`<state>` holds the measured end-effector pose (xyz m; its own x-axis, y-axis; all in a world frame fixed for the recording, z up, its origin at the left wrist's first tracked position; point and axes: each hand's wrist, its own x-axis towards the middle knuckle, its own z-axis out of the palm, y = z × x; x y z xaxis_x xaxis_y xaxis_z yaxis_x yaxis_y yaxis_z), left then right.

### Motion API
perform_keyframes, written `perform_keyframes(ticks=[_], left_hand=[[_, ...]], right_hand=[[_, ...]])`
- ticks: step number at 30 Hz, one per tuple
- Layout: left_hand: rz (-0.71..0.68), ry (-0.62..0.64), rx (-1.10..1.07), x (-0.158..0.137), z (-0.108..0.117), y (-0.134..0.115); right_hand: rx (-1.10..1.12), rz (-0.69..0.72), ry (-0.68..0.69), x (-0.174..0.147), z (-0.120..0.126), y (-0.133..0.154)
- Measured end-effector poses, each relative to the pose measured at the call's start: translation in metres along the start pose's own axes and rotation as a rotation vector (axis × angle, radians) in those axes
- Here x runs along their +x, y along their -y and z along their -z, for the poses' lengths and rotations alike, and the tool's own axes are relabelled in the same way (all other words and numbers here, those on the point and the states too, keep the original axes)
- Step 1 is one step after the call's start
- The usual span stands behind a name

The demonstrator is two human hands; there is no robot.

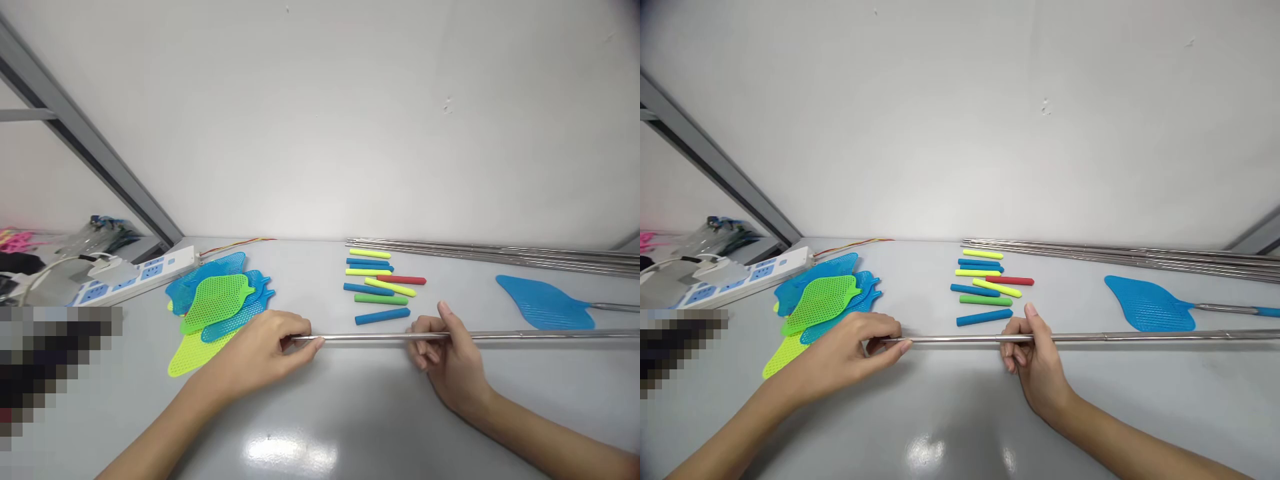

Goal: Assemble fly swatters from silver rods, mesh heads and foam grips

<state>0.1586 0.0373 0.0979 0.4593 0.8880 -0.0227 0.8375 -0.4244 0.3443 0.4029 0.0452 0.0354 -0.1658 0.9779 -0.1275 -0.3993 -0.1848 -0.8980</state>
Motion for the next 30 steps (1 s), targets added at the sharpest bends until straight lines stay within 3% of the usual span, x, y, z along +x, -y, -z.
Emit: perform_keyframes(ticks=[17,22,30], left_hand=[[-0.067,-0.133,0.189,-0.002,-0.004,0.006],[-0.134,-0.223,0.204,-0.005,-0.012,-0.004],[-0.203,-0.202,0.135,-0.008,-0.022,-0.021]], right_hand=[[-0.199,-0.07,0.027,0.001,-0.003,-0.003],[-0.316,-0.034,0.098,0.0,-0.004,-0.002],[-0.447,-0.039,0.145,0.0,-0.007,0.0]])
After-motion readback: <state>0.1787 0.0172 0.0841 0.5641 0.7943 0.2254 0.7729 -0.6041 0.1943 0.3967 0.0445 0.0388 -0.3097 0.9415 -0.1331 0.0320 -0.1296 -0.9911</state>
